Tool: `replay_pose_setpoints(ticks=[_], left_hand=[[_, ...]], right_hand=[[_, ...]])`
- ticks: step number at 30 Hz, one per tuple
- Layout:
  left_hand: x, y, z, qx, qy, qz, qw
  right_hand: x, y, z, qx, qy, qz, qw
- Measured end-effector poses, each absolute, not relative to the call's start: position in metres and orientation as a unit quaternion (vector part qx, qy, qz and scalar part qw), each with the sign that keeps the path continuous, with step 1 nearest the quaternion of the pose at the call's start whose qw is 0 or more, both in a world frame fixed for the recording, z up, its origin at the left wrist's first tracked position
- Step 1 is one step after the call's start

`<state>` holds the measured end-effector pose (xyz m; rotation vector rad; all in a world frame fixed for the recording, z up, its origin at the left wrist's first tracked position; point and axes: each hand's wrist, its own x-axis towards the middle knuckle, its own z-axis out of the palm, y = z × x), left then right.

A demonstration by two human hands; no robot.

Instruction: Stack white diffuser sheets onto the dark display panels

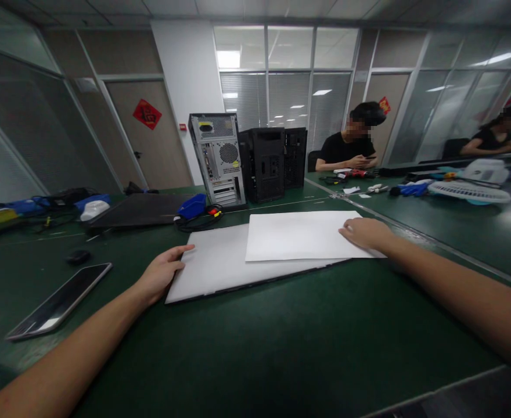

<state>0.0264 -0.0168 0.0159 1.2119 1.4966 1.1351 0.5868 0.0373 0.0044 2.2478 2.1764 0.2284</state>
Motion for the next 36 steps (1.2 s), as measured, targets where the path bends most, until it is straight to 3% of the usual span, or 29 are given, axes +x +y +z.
replay_pose_setpoints(ticks=[14, 22, 36], left_hand=[[0.024, -0.017, 0.015, 0.507, 0.606, 0.449, 0.417], [0.024, -0.018, 0.016, 0.504, 0.600, 0.452, 0.427], [0.021, -0.014, 0.011, 0.513, 0.587, 0.453, 0.433]], right_hand=[[0.550, 0.023, 0.005, 0.523, 0.842, -0.043, -0.125], [0.554, 0.024, 0.007, 0.588, 0.802, 0.035, -0.100], [0.516, 0.006, 0.012, 0.527, 0.840, 0.031, -0.127]])
